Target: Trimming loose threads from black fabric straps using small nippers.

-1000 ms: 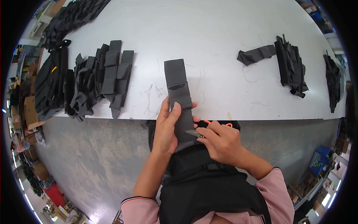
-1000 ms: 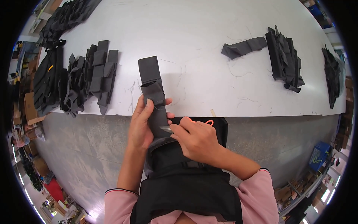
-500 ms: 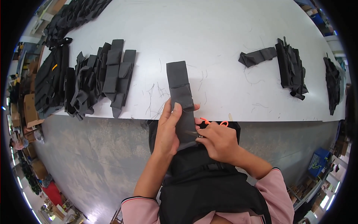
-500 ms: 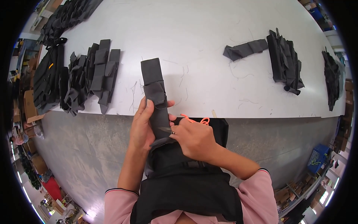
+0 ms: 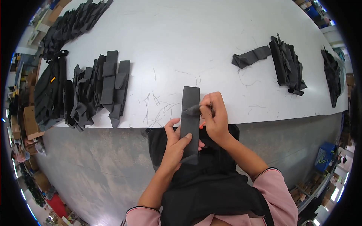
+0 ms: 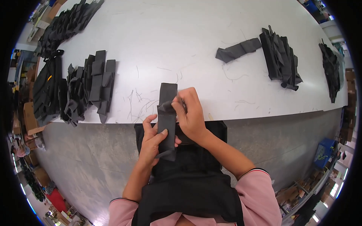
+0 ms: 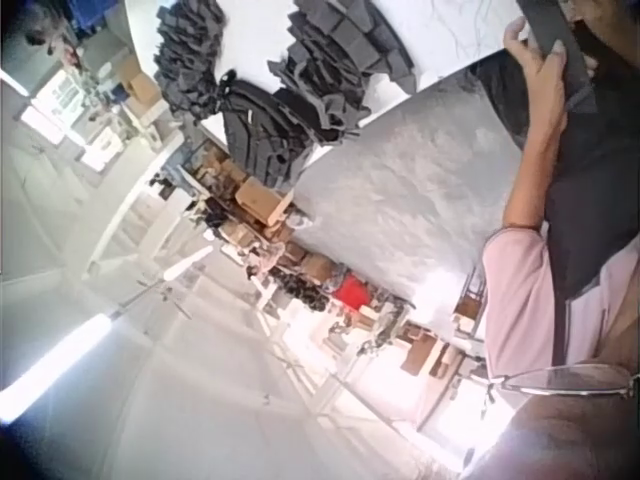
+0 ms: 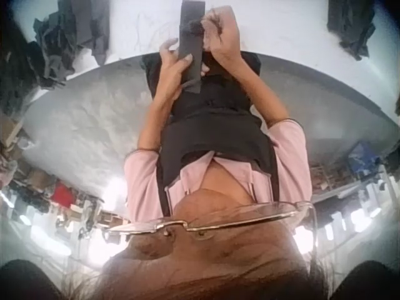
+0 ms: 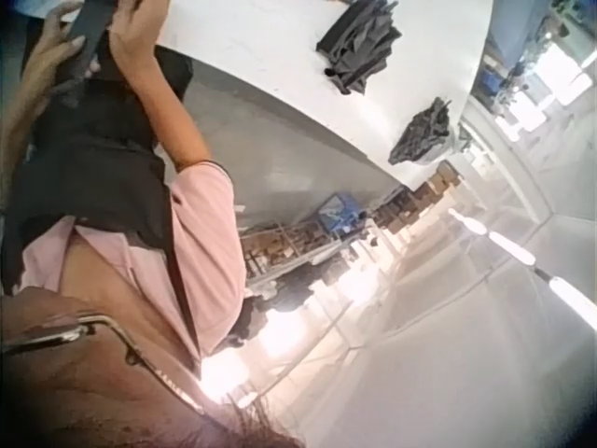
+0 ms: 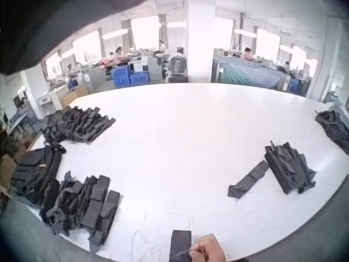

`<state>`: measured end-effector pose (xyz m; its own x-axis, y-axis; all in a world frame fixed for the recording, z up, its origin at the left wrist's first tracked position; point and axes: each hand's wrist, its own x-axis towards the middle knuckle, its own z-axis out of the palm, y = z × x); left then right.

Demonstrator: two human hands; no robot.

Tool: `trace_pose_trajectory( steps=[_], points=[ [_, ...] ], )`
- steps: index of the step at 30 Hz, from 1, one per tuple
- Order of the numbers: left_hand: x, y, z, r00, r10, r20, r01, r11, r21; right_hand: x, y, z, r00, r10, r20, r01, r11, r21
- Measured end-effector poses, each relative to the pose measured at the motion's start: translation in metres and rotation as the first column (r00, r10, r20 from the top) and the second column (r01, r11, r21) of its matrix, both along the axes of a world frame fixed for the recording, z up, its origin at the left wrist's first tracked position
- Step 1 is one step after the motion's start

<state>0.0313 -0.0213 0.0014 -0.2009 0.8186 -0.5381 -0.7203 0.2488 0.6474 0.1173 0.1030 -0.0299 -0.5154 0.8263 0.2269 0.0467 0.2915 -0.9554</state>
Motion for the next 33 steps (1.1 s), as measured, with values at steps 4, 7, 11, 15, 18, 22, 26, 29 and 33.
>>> trace_pose_trajectory(
  steps=[4,7,11,15,18,22,26,29,33],
  points=[
    [-0.005,-0.009,-0.001,0.995,-0.06,0.081,0.063,0.997,-0.039,-0.006,0.005,0.022,0.996,0.07,0.057,-0.032,0.86,-0.509],
    [-0.004,-0.002,0.001,0.871,-0.096,-0.481,0.136,0.989,0.049,-0.006,0.01,0.012,0.992,0.123,0.026,-0.084,0.804,-0.588],
    [-0.015,0.009,0.011,0.309,0.078,-0.948,0.256,0.953,0.162,-0.015,0.017,0.015,0.905,0.419,-0.072,-0.277,0.452,-0.848],
    [-0.022,-0.002,-0.007,0.469,0.022,-0.883,0.192,0.973,0.127,-0.006,0.012,-0.003,0.942,0.328,0.072,-0.244,0.817,-0.522],
    [-0.024,-0.001,-0.009,0.702,0.045,-0.71,0.053,0.992,0.115,0.02,0.004,0.012,0.96,0.161,0.228,-0.138,0.984,-0.114],
    [-0.026,-0.003,-0.006,0.736,0.053,-0.675,0.055,0.989,0.138,0.039,-0.013,0.039,0.912,0.153,0.382,-0.202,0.975,0.091],
    [-0.021,0.002,-0.002,0.781,0.071,-0.62,0.014,0.991,0.131,0.044,-0.012,0.043,0.874,0.097,0.476,-0.247,0.933,0.262],
    [-0.022,0.001,-0.005,0.697,0.031,-0.717,0.08,0.989,0.121,0.044,-0.009,0.042,0.885,0.105,0.453,-0.26,0.92,0.294],
    [-0.02,0.001,-0.003,0.676,0.029,-0.736,0.085,0.99,0.116,0.042,-0.006,0.042,0.887,0.152,0.435,-0.273,0.934,0.232]
  ],
)
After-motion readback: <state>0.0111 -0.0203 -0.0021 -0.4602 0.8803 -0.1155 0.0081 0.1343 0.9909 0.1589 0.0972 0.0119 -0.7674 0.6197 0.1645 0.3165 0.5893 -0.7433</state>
